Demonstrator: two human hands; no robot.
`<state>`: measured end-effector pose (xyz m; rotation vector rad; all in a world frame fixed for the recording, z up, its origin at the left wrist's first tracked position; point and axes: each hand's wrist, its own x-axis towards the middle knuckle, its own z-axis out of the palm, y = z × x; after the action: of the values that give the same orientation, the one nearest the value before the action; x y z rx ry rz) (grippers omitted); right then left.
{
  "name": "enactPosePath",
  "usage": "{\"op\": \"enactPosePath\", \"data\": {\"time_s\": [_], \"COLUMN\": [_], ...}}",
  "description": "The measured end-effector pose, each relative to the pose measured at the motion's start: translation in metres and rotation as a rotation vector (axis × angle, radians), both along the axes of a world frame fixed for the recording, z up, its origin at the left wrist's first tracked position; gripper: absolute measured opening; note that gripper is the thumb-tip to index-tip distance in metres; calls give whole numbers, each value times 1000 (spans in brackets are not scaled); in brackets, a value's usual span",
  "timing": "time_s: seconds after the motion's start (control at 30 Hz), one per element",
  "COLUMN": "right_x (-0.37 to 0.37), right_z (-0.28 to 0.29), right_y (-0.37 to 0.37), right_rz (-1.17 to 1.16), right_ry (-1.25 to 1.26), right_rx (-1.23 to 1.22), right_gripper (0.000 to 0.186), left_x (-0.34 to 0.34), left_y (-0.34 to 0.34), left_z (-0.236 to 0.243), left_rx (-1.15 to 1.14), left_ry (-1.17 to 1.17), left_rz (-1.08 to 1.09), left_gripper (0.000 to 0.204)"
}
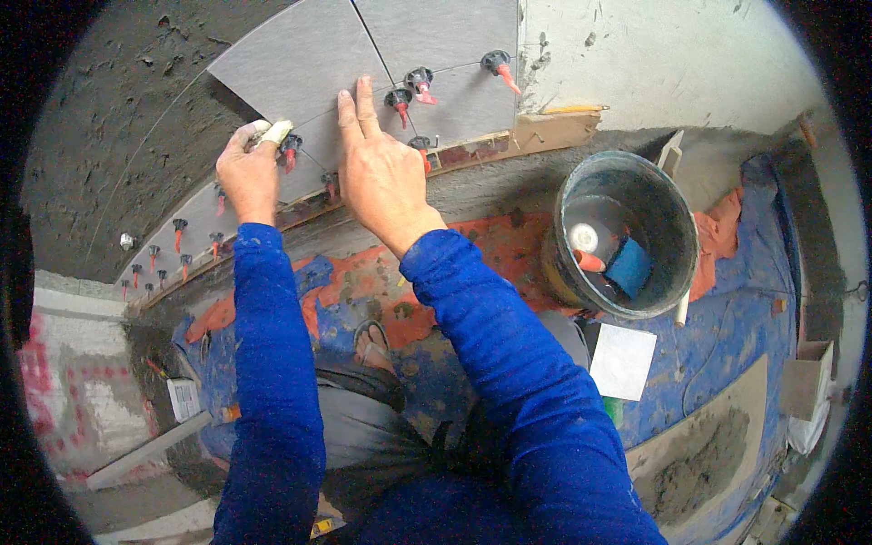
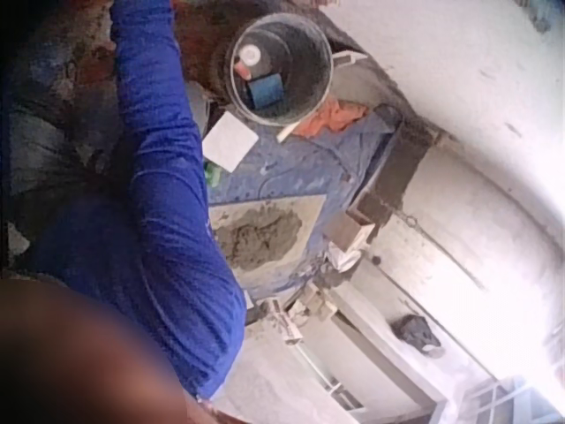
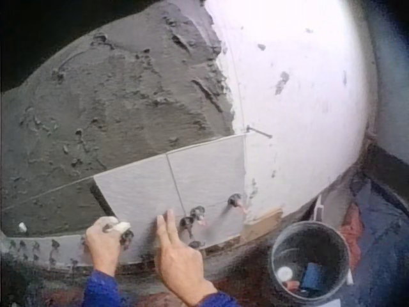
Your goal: The person applies adhesive to a tile using a notched trowel and places it on a wall. They then use tile leveling clips and wedges to secure the tile in place.
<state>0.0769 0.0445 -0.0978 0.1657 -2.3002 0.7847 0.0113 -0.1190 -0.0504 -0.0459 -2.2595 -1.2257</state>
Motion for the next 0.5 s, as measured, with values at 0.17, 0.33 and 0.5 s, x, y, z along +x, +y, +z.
{"op": "enactPosePath", "data": {"time_s": [0.17,0.33,0.5], "right_x": [2,10,16], "right_z": [2,13,24], "right_y": [-6,-6,2], "right_rz": [-40,-12,42], "right_ry": [19,120,77], "right_rx": [-11,-37,-34], "right_gripper": [83,84,86], "left_x": [-1,-6,-5], "left_y": [-1,-17,-13], "left_z": [-4,3,8], "left_rx": [135,184,44], "left_ry": [70,88,155], "left_rz": [-92,-42,-17], "left_gripper": [20,15,19]}}
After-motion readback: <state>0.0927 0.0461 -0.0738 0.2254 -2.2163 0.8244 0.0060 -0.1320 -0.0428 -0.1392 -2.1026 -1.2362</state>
